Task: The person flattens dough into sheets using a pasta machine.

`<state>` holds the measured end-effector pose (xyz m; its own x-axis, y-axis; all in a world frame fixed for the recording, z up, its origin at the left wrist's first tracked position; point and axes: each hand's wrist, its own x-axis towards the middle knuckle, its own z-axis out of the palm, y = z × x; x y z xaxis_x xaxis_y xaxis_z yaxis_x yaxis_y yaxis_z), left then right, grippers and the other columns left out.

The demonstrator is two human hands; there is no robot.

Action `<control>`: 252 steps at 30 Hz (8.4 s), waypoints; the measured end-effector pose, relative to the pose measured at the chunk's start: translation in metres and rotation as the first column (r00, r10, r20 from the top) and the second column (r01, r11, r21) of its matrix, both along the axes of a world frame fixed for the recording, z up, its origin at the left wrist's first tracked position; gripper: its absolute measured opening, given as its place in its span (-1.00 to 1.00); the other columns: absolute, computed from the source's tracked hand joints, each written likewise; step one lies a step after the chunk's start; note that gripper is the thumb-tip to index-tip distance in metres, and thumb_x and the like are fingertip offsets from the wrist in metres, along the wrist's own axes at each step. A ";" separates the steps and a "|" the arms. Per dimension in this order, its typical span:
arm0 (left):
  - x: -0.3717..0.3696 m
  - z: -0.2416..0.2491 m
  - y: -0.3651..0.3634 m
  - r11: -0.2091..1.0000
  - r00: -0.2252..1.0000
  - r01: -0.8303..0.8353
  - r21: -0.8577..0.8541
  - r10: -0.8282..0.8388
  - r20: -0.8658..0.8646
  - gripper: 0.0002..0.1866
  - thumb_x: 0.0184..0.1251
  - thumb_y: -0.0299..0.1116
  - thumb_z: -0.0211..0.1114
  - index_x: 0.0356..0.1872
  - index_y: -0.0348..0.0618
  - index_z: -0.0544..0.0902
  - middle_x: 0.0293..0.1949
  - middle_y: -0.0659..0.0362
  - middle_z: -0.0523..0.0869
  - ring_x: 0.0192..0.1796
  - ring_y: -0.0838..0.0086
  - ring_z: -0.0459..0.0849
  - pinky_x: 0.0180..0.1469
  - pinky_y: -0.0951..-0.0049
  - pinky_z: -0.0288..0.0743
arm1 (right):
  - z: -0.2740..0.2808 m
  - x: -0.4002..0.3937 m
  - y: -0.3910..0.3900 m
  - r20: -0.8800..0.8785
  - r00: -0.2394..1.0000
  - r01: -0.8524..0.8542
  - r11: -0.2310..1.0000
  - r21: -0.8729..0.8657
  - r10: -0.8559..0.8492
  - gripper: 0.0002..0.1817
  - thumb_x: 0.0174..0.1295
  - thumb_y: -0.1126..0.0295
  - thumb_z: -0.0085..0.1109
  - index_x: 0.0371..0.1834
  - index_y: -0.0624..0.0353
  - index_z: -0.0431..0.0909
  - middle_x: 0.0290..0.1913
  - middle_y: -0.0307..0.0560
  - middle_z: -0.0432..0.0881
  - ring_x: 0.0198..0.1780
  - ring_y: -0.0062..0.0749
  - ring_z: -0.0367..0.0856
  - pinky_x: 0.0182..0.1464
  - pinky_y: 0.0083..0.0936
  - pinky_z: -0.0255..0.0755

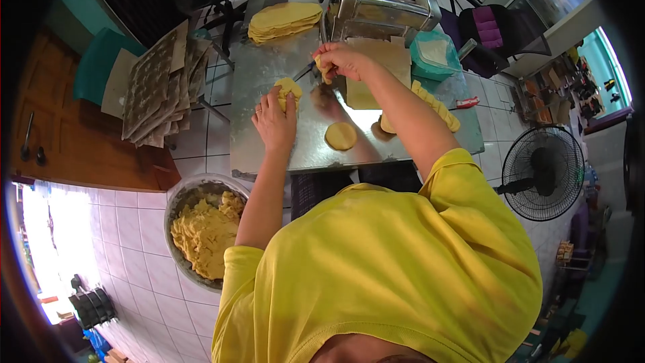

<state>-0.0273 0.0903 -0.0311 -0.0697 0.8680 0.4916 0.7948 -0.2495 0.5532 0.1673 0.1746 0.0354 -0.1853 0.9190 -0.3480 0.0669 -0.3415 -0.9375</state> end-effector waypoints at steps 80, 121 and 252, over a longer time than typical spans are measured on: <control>0.088 0.075 -0.083 0.726 0.523 0.633 -0.268 -0.146 0.840 -0.59 0.21 -0.45 0.24 0.09 -0.33 0.47 -0.21 0.17 0.64 -0.23 0.57 0.56 -0.21 0.54 0.48 | 0.011 0.067 -0.174 -0.004 0.974 -0.198 0.865 0.461 0.224 -0.57 0.23 0.54 -0.05 0.21 0.24 0.34 0.02 -0.07 0.51 -0.06 -0.55 0.49 -0.04 -0.63 0.37; 0.025 0.042 -0.078 0.258 0.044 0.951 -0.171 0.434 0.900 -0.65 0.38 -0.30 0.08 0.05 -0.35 0.38 -0.06 0.00 0.55 -0.12 0.34 0.64 -0.12 0.35 0.61 | -0.005 0.026 -0.148 0.297 0.850 -0.526 0.735 0.429 0.435 -0.55 0.12 0.56 0.13 0.14 0.13 0.43 0.06 -0.06 0.36 0.00 -0.33 0.45 -0.08 -0.55 0.42; 0.081 0.057 -0.084 0.685 0.548 0.666 -0.295 -0.181 0.817 -0.64 0.28 -0.36 0.24 0.00 -0.34 0.39 -0.16 0.14 0.58 -0.15 0.59 0.53 -0.12 0.58 0.46 | -0.007 0.039 -0.176 -0.093 0.990 0.140 0.883 0.449 -0.110 -0.81 0.25 0.38 0.13 -0.21 0.28 0.44 -0.40 -0.20 0.56 -0.42 -0.64 0.46 -0.42 -0.66 0.35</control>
